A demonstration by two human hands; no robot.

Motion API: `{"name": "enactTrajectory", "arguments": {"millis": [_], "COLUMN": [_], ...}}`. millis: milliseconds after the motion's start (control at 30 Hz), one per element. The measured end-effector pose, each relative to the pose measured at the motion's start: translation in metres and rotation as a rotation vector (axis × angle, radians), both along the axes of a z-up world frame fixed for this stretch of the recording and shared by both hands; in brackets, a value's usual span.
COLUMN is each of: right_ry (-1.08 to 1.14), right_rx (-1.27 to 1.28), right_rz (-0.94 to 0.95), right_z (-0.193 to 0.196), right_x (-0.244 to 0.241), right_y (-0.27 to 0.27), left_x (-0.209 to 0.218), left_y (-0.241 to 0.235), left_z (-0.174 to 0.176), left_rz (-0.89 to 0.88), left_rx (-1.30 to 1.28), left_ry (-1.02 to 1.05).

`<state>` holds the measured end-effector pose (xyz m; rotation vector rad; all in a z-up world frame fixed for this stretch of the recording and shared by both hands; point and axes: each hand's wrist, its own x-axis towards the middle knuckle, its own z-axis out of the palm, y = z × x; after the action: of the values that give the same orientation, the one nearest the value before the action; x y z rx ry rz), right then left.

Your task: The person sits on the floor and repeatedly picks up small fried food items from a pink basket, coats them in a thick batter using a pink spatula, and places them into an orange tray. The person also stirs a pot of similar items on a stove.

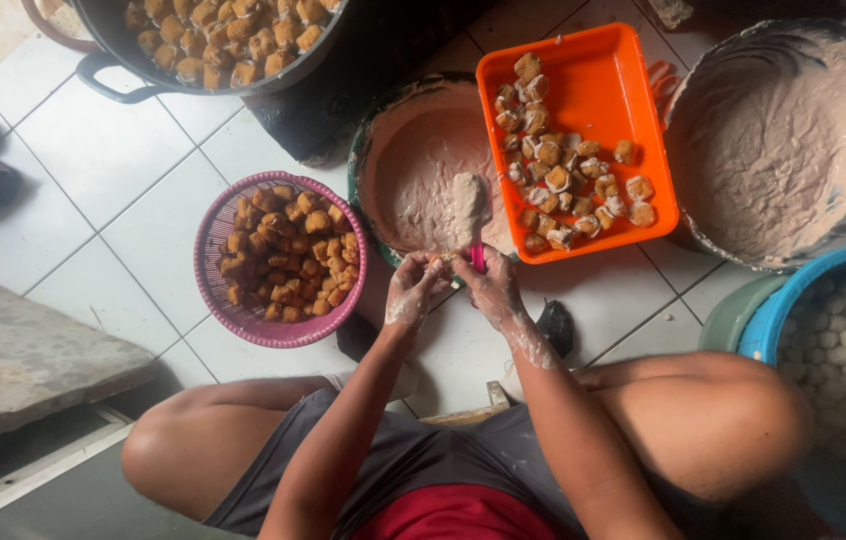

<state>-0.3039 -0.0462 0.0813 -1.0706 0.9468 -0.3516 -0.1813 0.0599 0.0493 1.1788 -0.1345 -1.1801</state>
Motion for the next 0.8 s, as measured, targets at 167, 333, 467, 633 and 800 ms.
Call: {"name": "enactTrajectory", "arguments": {"millis": [167,333,467,633,800], "right_ry": [-0.197,-0.222,-0.061,0.114,0.040], "right_rx": [0.190,0.306,-0.075,-0.420,-0.240], "right_rz": [0.025,-0.013,0.026,0.106,0.120], "right_z": [-0.010,-0.011,-0.003,0.005,0.014], "right_x": [-0.012,-0.014,-0.011,-0.010,-0.008], "right_y": [-0.009,-0.010,-0.007,-0.005,0.007], "left_x": [0.003,0.003,0.003,0.024,0.029], "left_y": [0.012,0.006,0.002,-0.018,-0.023], "left_z": [0.013,0.015,0.005,0.006,0.047], "left_rz": [-0.098,-0.231,-0.237,0.052,0.088], "left_rx": [-0.056,0.004,0.063,-0.030,0.031], "left_ry": [0.231,0.063,-0.040,0.031,-0.250]}}
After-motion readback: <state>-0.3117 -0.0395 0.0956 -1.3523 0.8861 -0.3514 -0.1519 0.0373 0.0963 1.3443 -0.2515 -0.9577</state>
